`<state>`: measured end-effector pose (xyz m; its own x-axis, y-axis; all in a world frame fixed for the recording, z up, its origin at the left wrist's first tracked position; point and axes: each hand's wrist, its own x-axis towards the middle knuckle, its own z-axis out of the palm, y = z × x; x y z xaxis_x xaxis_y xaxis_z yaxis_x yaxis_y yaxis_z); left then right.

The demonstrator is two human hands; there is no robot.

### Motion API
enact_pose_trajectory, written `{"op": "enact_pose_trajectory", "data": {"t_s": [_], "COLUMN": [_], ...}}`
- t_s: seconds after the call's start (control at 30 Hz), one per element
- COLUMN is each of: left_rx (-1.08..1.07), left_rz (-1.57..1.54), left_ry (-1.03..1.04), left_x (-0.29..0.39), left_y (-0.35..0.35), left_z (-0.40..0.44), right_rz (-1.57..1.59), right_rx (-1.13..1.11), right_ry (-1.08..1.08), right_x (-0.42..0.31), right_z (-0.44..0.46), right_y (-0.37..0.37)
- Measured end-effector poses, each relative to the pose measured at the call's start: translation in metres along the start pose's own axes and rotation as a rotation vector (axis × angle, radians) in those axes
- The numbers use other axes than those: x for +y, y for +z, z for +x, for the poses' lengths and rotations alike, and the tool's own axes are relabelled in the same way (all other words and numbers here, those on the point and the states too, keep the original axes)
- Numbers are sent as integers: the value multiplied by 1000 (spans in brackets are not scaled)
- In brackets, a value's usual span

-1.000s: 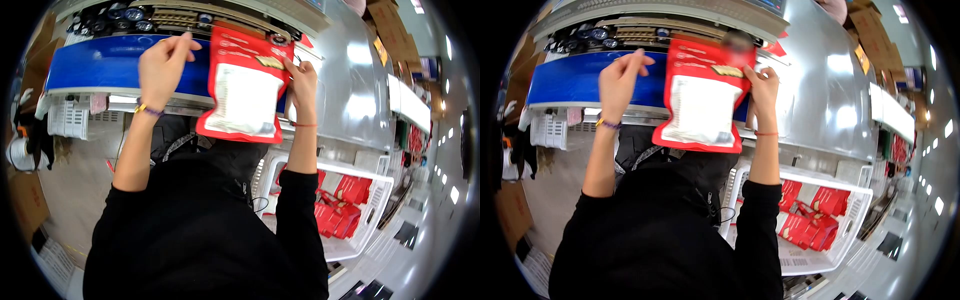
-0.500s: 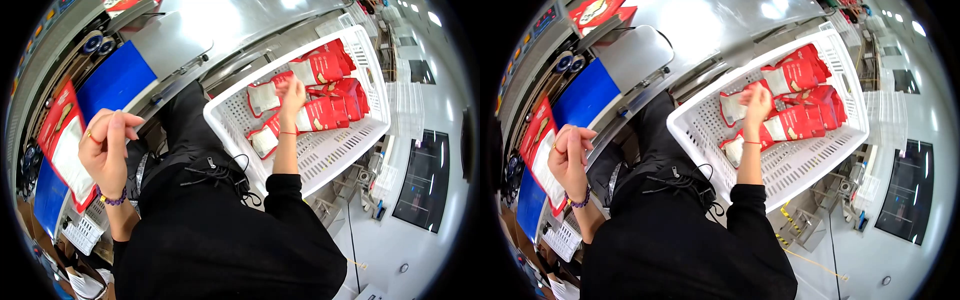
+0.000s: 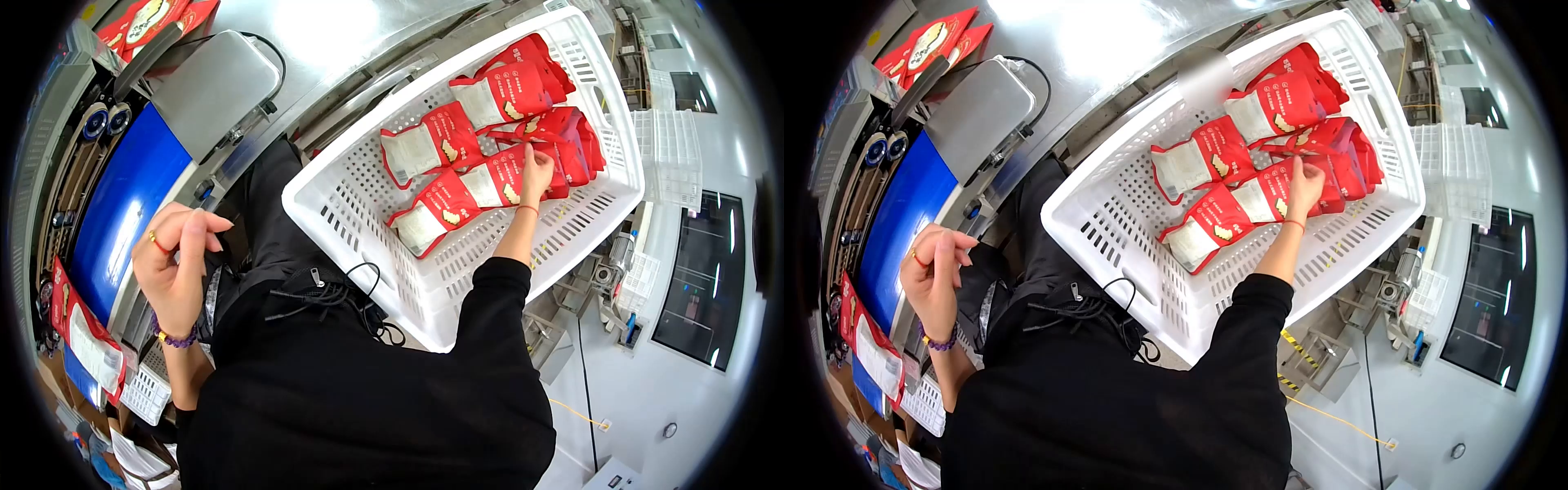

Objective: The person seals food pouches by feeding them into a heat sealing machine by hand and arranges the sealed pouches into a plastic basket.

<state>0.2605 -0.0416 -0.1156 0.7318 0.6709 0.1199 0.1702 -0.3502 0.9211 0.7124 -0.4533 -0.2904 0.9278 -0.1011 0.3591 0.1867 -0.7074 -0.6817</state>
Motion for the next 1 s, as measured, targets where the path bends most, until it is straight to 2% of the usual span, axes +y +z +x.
{"op": "enact_pose_trajectory", "data": {"t_s": [0.03, 0.07, 0.1, 0.13, 0.17, 0.2, 0.23, 0.27, 0.3, 0.33, 0.37, 0.4, 0.43, 0.47, 0.5, 0.53, 0.57, 0.6, 0.63, 0.67, 0.7, 0.77, 0.83, 0.87, 0.9, 0.97, 1.0], "left_rx": [-21, -39, -29, -52, -70, -65, -61, -62, -54, -56, -57, -45, -32, -49, -73, -65, -60, -39, -25, -20, -1, -5, 6, -54, -116, -126, -106], "left_rz": [11, 23, 28, 27, 26, 34, 43, 35, 36, 14, -5, -17, -34, -21, -14, 46, 53, 39, 22, 6, 3, 15, -17, -39, -59, -80, -96], "left_ry": [26, 50, 44, 55, 64, 34, 18, 39, 58, 59, 64, 90, 122, 141, 156, 193, 201, 213, 230, 217, 216, 207, 191, 166, 142, 138, 209], "left_x": [2, 3, 5, 6, 7, 7, 7, 3, -4, -7, -10, -15, -19, -21, -22, -25, -21, -25, -30, -34, -36, -39, -40, -40, -40, -46, -47], "left_y": [4, 6, 7, 7, 7, 6, 4, 2, -1, -4, -6, -7, -7, -8, -9, -10, -13, -13, -12, -13, -16, -20, -21, -23, -24, -17, -12], "left_z": [0, 0, 0, 0, -1, -2, -4, -5, -6, -7, -8, -9, -10, -10, -10, -11, -12, -14, -15, -16, -17, -19, -19, -19, -19, -21, -22], "right_rz": [-116, -285, -231, -297, -323, -578, -612, -376, -422, -624, -743, -799, -844, -804, -867, -991, -1076, -1100, -1056, -816, -817, -436, -383, -412, -417, -426, -298], "right_rx": [-145, -312, -580, -700, -694, -889, -995, -926, -829, -729, -754, -823, -692, -723, -852, -924, -785, -741, -706, -813, -811, -756, -649, -565, -565, -372, -387], "right_ry": [95, -8, 13, 48, -42, -287, -281, -177, -237, -474, -483, -332, -460, -414, -229, -198, -277, -340, -376, -383, -403, -261, -350, -425, -435, -352, -411], "right_x": [-8, 10, 29, 37, 95, 73, 92, 67, 86, 110, 117, 81, 109, 108, 102, 76, 73, 79, 86, 87, 77, 56, -9, -22, -39, -91, -137], "right_z": [4, 12, 13, 1, -5, -23, -37, -68, -79, -86, -93, -106, -111, -111, -108, -109, -121, -126, -126, -122, -124, -137, -161, -169, -174, -184, -189], "right_y": [5, 19, 28, 44, 77, 82, 100, 89, 99, 112, 115, 107, 117, 115, 114, 109, 105, 102, 97, 88, 85, 68, 46, 41, 34, 17, 0]}}
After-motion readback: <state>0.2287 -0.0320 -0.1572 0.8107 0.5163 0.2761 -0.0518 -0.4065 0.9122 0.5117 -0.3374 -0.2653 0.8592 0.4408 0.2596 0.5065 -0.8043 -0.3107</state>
